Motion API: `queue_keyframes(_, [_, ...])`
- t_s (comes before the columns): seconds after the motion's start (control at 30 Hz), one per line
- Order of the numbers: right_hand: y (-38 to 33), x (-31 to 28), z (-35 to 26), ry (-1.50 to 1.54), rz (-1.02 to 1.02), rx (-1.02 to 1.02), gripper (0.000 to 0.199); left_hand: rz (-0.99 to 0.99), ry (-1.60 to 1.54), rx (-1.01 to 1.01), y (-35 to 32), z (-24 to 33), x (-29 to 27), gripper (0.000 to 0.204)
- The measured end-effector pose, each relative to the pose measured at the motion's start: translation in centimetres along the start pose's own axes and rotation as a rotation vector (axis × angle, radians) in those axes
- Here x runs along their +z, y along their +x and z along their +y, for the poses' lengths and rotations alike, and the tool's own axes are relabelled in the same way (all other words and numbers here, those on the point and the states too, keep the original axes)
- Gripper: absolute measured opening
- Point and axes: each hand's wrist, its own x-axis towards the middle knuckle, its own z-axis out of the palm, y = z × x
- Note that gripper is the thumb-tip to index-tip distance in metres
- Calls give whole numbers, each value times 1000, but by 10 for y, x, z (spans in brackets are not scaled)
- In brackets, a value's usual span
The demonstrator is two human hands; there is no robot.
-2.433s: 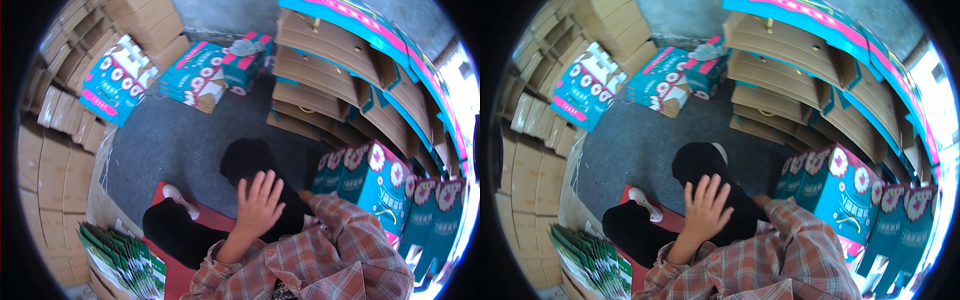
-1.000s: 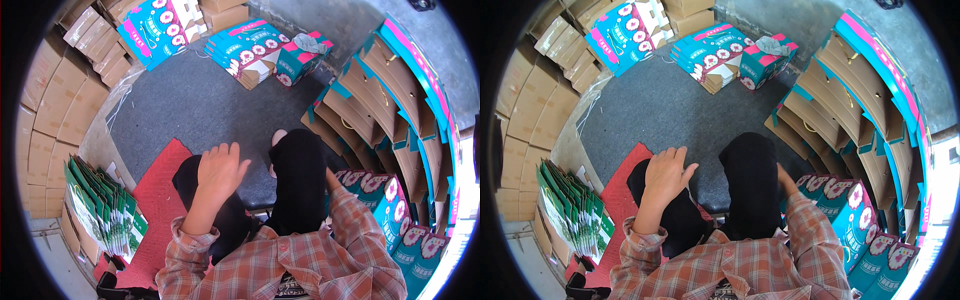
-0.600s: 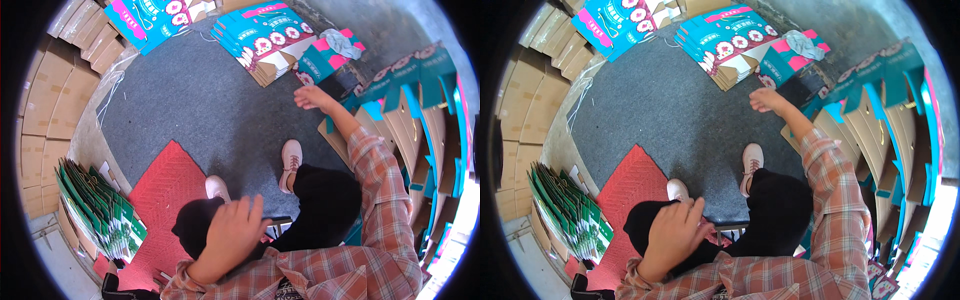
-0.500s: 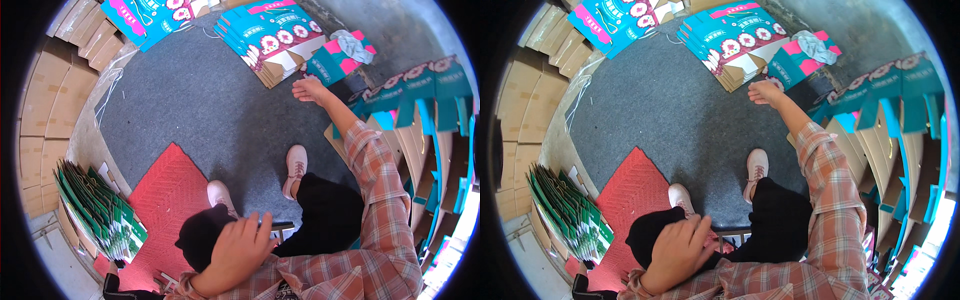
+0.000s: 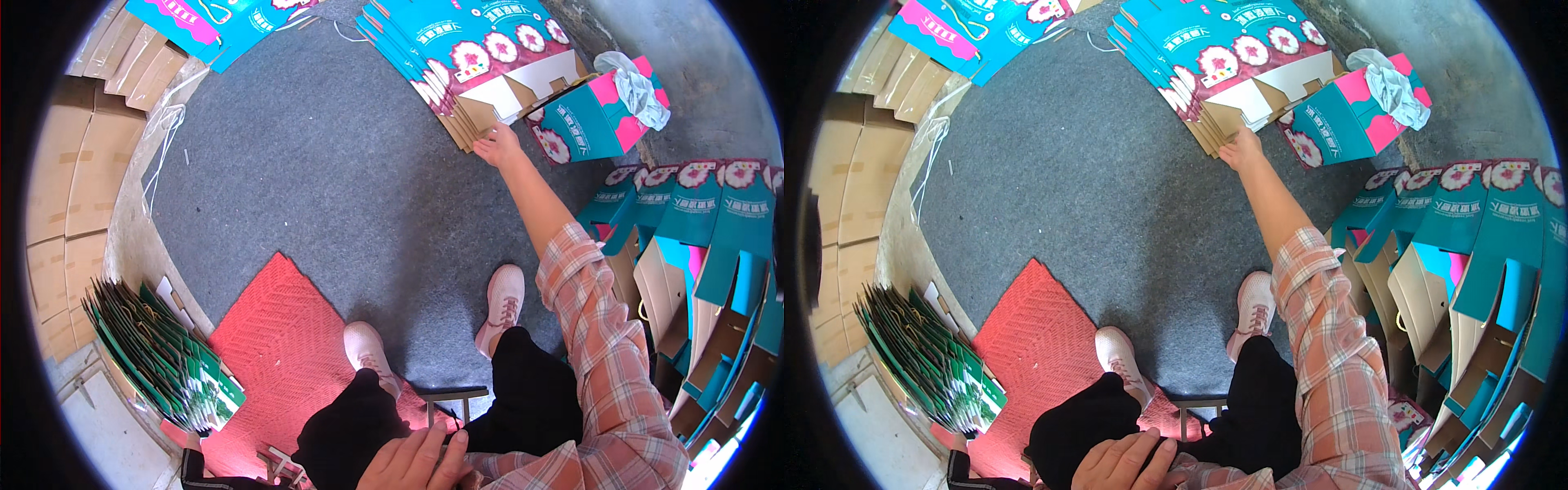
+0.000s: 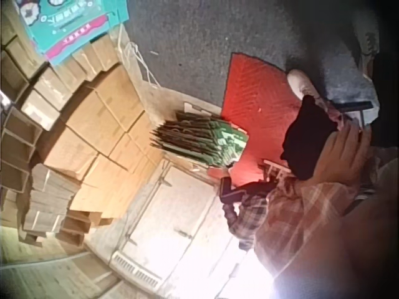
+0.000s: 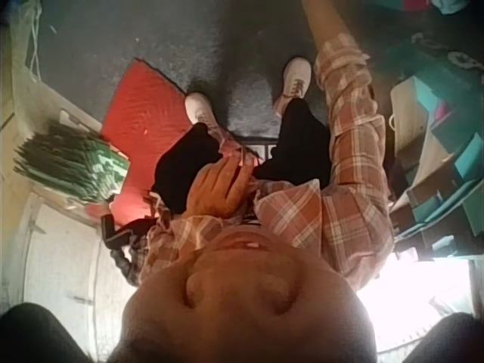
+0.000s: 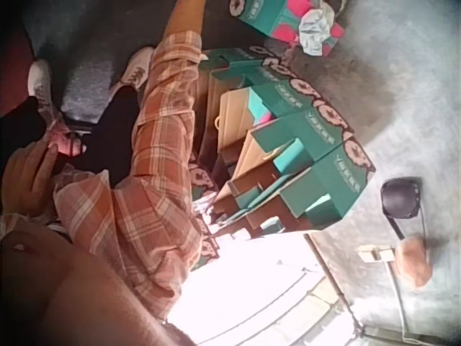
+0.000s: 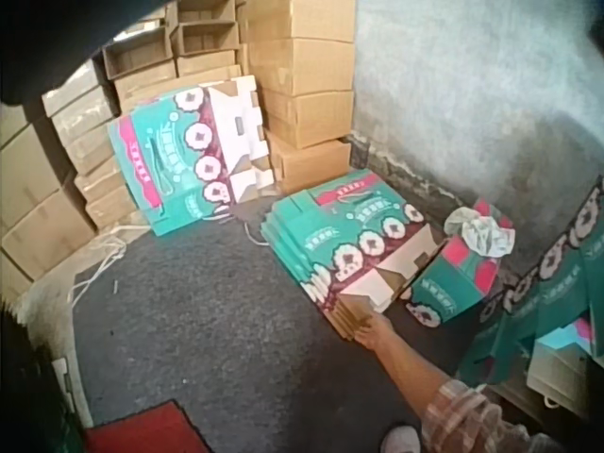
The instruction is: Folding and assembling flat-packed cardboard gift boxes into their final shape and stacking them.
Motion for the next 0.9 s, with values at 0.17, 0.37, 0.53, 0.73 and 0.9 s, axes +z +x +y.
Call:
queue_keyframes(0.17, [-2,13,14,59,-8,-64,75,-50,-44,-11,10,-2,-1,46])
queue_keyframes(0.37, [11,2,1,149,78,18,73,-45,-104,3,22,-1,2,47])
queue_keyframes(0.53, [11,-2,-8,93,151,35,53,-44,-135,14,27,1,5,49])
queue_keyframes(0.73, [17,-7,-17,116,-81,0,60,-49,-162,-18,33,5,4,46])
queue_keyframes(0.9, [17,1,-24,145,-177,-48,56,-68,-144,-13,35,3,2,45])
